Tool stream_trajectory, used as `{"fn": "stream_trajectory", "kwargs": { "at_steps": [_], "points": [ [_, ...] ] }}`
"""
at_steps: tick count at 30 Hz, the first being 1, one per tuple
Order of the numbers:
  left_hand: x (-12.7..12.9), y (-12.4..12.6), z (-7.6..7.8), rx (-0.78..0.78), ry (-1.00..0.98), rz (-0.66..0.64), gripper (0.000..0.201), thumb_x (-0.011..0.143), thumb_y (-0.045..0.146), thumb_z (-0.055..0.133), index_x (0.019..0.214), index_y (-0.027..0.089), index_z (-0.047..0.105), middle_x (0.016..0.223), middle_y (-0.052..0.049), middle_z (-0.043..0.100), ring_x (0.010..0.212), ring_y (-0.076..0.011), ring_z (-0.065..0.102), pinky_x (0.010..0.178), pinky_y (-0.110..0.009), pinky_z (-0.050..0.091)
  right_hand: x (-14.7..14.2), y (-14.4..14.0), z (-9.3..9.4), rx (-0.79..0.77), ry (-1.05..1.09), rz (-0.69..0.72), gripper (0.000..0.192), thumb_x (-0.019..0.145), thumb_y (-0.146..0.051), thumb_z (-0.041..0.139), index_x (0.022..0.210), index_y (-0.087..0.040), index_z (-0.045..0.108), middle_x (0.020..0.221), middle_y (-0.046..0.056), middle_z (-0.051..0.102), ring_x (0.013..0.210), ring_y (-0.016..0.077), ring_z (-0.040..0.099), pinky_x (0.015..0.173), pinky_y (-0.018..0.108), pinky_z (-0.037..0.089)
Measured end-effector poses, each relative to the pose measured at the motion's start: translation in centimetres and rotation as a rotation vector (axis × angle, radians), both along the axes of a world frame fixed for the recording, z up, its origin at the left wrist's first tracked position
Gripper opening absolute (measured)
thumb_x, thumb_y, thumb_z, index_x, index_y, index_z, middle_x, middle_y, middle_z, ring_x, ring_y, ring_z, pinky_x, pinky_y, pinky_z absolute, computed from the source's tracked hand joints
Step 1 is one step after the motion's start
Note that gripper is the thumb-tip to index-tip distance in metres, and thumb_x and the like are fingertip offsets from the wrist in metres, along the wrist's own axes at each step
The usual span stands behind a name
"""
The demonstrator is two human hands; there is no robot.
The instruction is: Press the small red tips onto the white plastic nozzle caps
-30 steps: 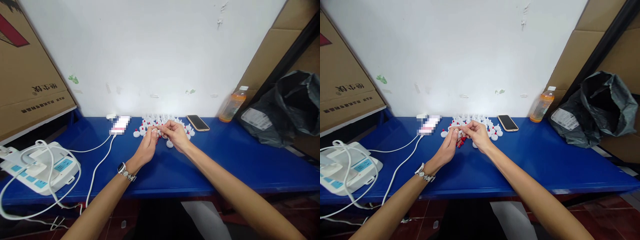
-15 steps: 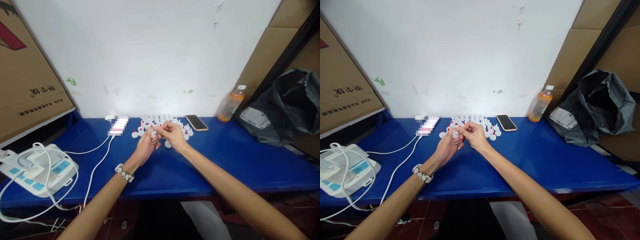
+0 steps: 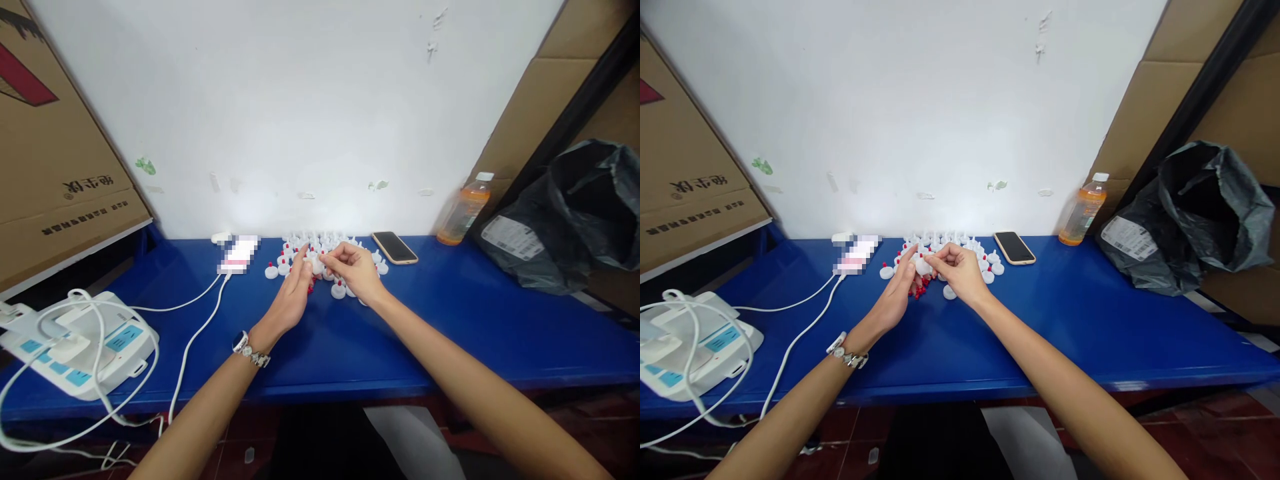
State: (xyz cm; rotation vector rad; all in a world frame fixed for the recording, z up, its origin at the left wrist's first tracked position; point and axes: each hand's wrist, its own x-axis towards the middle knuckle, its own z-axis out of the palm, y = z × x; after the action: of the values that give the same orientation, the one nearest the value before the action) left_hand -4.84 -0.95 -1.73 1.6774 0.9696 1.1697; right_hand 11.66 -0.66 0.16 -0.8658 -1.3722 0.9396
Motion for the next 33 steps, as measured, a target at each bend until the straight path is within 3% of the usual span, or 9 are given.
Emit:
{"fn": "stream_trajectory", "kwargs": {
  "at_steps": [2,6,10,14,18,22,28,33],
  "points": [
    [-0.8,0.0,0.5,0.132,0.159,0.112,0.058,0.100,0.057,0.037,0.147,0.024,0.039,0.113,-0.009,0.063,0.108,-0.0228,0.058,0.098,-0.039,0.043,0.9,-0.1,-0.2,0.011,-0.160,-0.023,0.035,0.077,-0.051,0.077,0.075,-0.018,0.064,0.062,0.000,0.066,0.055,0.0122,0.056,0.052,0.025,0.042],
    [-1.5,0.3,1.1,0.216,0.279,0.242,0.044,0.103,0.050,0.032,0.126,0.020,0.054,0.112,-0.009,0.063,0.108,-0.0227,0.059,0.100,-0.040,0.042,1.8,-0.5,-0.7,0.101,-0.590,0.024,0.020,0.089,-0.035,0.066,0.078,-0.019,0.068,0.064,-0.001,0.065,0.058,0.0117,0.055,0.060,0.025,0.040],
    [-1.3,0.4,0.9,0.286,0.337,0.213,0.035,0.104,0.044,0.033,0.108,0.021,0.059,0.109,-0.007,0.062,0.108,-0.0208,0.058,0.099,-0.037,0.041,2.0,-0.4,-0.7,0.248,-0.914,0.026,0.013,0.088,-0.020,0.065,0.075,-0.018,0.067,0.067,-0.002,0.065,0.065,0.0117,0.057,0.076,0.028,0.038],
    [-1.0,0.4,0.6,0.300,0.376,0.171,0.034,0.104,0.041,0.033,0.103,0.021,0.060,0.104,-0.006,0.061,0.104,-0.0202,0.056,0.097,-0.036,0.041,2.3,0.0,-0.4,0.265,-1.090,-0.053,0.009,0.086,-0.017,0.067,0.077,-0.018,0.066,0.071,-0.002,0.064,0.072,0.0140,0.058,0.084,0.032,0.032],
    [-0.5,0.5,0.7,0.305,0.373,0.139,0.030,0.103,0.039,0.036,0.097,0.021,0.059,0.103,-0.006,0.061,0.104,-0.0217,0.055,0.096,-0.037,0.040,2.8,0.3,-0.4,0.261,-1.126,-0.081,0.001,0.087,-0.020,0.067,0.087,-0.019,0.067,0.071,-0.001,0.065,0.077,0.0166,0.060,0.085,0.033,0.030],
    [0.4,1.2,1.5,0.326,0.440,0.084,0.026,0.101,0.037,0.039,0.093,0.021,0.058,0.102,-0.007,0.061,0.102,-0.0234,0.055,0.093,-0.039,0.041,3.3,0.6,-0.1,0.245,-1.078,-0.101,0.014,0.090,-0.034,0.065,0.094,-0.021,0.067,0.069,-0.001,0.065,0.076,0.0174,0.061,0.084,0.034,0.032],
    [2.9,3.9,2.7,0.425,0.517,0.014,0.020,0.099,0.032,0.043,0.094,0.021,0.058,0.099,-0.007,0.060,0.099,-0.0240,0.056,0.088,-0.039,0.043,4.5,1.1,1.7,0.240,-0.940,-0.187,0.023,0.094,-0.035,0.055,0.082,-0.020,0.068,0.065,0.000,0.066,0.066,0.0156,0.058,0.077,0.031,0.038],
    [4.4,4.7,2.3,0.425,0.481,0.018,0.021,0.100,0.034,0.043,0.095,0.021,0.059,0.099,-0.007,0.061,0.099,-0.0236,0.057,0.086,-0.038,0.044,7.4,2.1,2.2,0.184,-0.866,-0.319,0.023,0.091,-0.032,0.053,0.079,-0.019,0.067,0.067,0.001,0.067,0.060,0.0152,0.055,0.063,0.029,0.037]
  ]
}}
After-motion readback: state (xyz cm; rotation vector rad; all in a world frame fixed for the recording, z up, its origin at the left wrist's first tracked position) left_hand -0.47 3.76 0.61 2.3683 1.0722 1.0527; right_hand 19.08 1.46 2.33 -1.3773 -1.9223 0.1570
